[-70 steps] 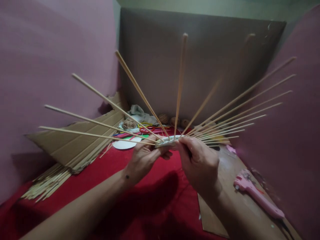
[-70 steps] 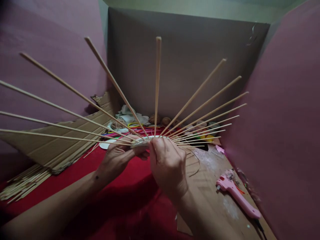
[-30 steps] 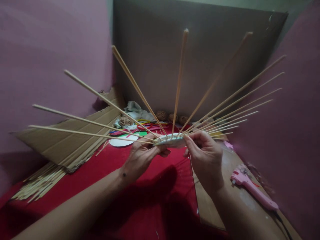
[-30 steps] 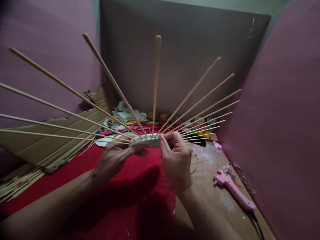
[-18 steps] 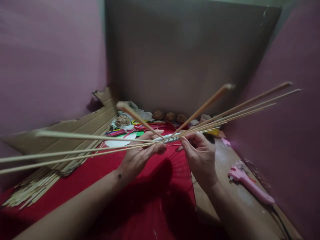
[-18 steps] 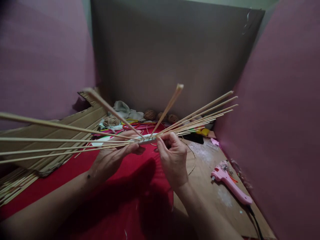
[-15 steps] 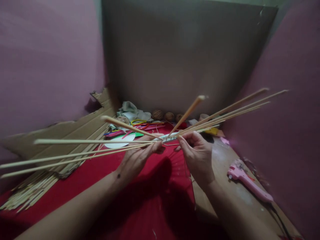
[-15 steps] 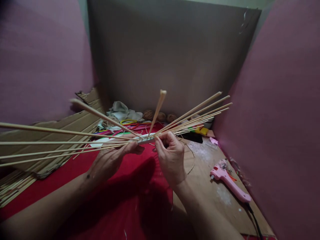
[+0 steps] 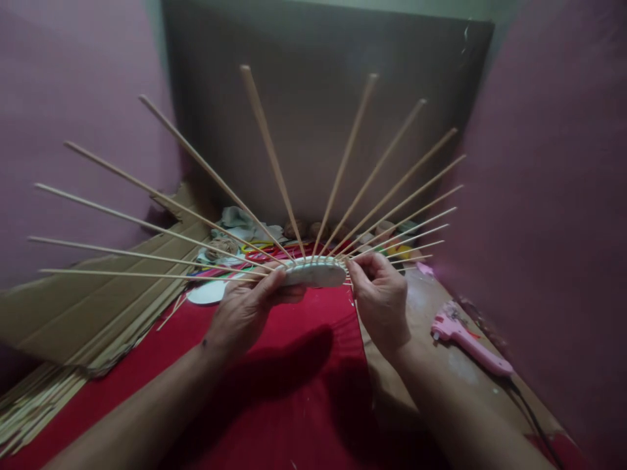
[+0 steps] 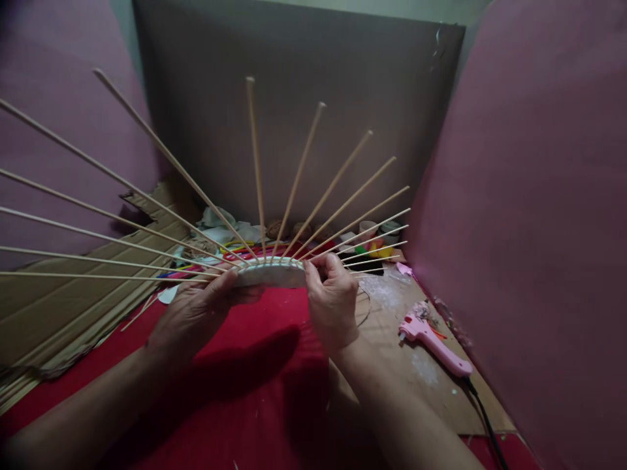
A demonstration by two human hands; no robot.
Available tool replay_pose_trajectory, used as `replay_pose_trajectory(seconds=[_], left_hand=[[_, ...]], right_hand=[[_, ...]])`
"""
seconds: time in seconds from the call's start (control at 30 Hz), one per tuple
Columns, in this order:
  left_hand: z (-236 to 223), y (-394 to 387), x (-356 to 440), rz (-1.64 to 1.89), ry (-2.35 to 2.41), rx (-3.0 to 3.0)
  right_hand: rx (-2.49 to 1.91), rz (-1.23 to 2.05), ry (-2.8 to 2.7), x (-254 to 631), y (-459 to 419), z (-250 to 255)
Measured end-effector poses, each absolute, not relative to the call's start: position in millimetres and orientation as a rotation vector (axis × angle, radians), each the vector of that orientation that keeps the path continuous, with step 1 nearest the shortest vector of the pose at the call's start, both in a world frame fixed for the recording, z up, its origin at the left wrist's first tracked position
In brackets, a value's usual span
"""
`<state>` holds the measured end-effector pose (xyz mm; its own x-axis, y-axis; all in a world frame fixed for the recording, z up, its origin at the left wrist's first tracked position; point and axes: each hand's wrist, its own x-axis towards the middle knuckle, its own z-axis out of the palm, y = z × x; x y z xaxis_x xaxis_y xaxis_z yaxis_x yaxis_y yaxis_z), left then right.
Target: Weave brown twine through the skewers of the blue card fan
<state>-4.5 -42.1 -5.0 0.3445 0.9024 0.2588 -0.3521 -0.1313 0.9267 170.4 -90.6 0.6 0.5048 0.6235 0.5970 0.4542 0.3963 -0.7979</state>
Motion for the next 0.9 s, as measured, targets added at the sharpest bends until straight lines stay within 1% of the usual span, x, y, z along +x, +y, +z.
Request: replay_pose_trajectory(seconds=[0.13,0.37,0.43,0.6,0.77,0.9], left_hand=[[-4.7,-38.5,-3.8,1.195,0.495,1.161],[-0.8,-35.2,0.4,1.173,0.521,1.094],[-1.9,-33.7,0.9,1.168,0.516,1.081],[-5.0,-32.6,0.1,1.153,0.492,1.08],[-5.9,-32.2,-0.2,1.14,0.505,1.076],[-4.3,-31.5,-2.5,1.185,0.471,1.114]], right_hand=[[-1.242,0.224,-1.066,173.5,-89.2,-2.0],[-1.099,0.7,-0.757,169.2,-85.7,-3.4],[-1.064,0.787,-0.68,167.5,-86.4,-3.2],[-1.055,0.862,-0.603,166.0,-87.8,-5.0],[-1.023,0.856,-0.582,168.4,-85.8,-7.2],[-1.0,0.925,-0.598,169.8,-84.8,-0.6]])
